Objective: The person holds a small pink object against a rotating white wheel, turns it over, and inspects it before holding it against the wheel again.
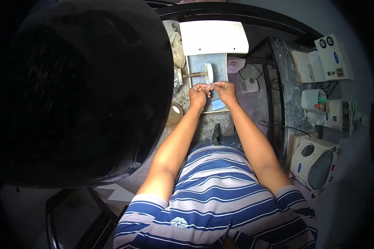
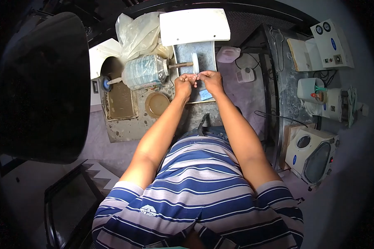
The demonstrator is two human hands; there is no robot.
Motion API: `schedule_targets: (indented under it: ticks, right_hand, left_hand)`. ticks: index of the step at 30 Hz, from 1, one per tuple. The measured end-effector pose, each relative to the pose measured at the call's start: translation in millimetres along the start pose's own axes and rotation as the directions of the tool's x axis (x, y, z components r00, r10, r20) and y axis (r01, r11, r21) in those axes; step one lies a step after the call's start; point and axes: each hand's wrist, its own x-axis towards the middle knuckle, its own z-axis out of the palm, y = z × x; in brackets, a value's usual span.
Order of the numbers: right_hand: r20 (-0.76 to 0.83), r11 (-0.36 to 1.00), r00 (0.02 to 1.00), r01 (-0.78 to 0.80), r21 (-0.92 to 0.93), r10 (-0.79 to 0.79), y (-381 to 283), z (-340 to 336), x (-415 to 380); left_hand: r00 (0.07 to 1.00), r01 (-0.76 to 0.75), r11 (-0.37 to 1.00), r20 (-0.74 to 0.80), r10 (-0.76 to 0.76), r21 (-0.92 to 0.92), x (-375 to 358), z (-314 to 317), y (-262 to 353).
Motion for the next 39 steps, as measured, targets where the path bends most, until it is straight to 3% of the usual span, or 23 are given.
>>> schedule_targets:
  ticks: [4, 7, 9, 12, 15, 24, 29, 31, 33, 39]
  right_hand:
    - [0.022, 0.999, 1.000, 0.003, 0.036, -0.004, -6, 3, -3]
    - [0.051, 0.997, 0.999, 0.013, 0.082, -0.017, -30, 3, -16]
    - [0.086, 0.994, 0.996, 0.003, 0.110, -0.013, -60, 3, -31]
    - [0.178, 0.991, 0.979, 0.076, 0.107, -0.095, -102, -4, -57]
    - [0.243, 0.925, 0.911, 0.266, 0.269, -0.333, -124, -5, -73]
    - [0.286, 0.846, 0.797, 0.487, 0.215, -0.532, -176, -20, -113]
    - [0.270, 0.806, 0.759, 0.558, 0.199, -0.592, -187, -28, -124]
    - [0.330, 0.825, 0.756, 0.530, 0.199, -0.565, -191, -31, -127]
    - [0.303, 0.797, 0.739, 0.574, 0.186, -0.602, -191, -30, -129]
    - [0.273, 0.738, 0.690, 0.660, 0.141, -0.670, -198, -31, -136]
  left_hand:
    - [0.999, 0.042, 0.999, -0.030, -0.041, 0.020, -4, -4, 2]
    - [1.000, -0.008, 0.998, 0.020, 0.009, -0.054, -15, -5, 17]
    - [0.969, -0.214, 0.975, 0.118, 0.219, -0.059, -33, -5, 43]
    - [0.929, -0.339, 0.940, 0.176, 0.326, 0.044, -61, -3, 85]
    - [0.901, -0.405, 0.912, 0.196, 0.388, 0.057, -92, 4, 124]
    - [0.757, -0.629, 0.765, 0.333, 0.563, 0.137, -138, 18, 177]
    - [0.728, -0.668, 0.719, 0.369, 0.578, 0.191, -150, 21, 188]
    - [0.717, -0.679, 0.710, 0.381, 0.584, 0.188, -155, 24, 192]
    - [0.778, -0.608, 0.784, 0.296, 0.554, 0.130, -162, 30, 197]
    - [0.764, -0.626, 0.769, 0.303, 0.570, 0.131, -171, 31, 202]
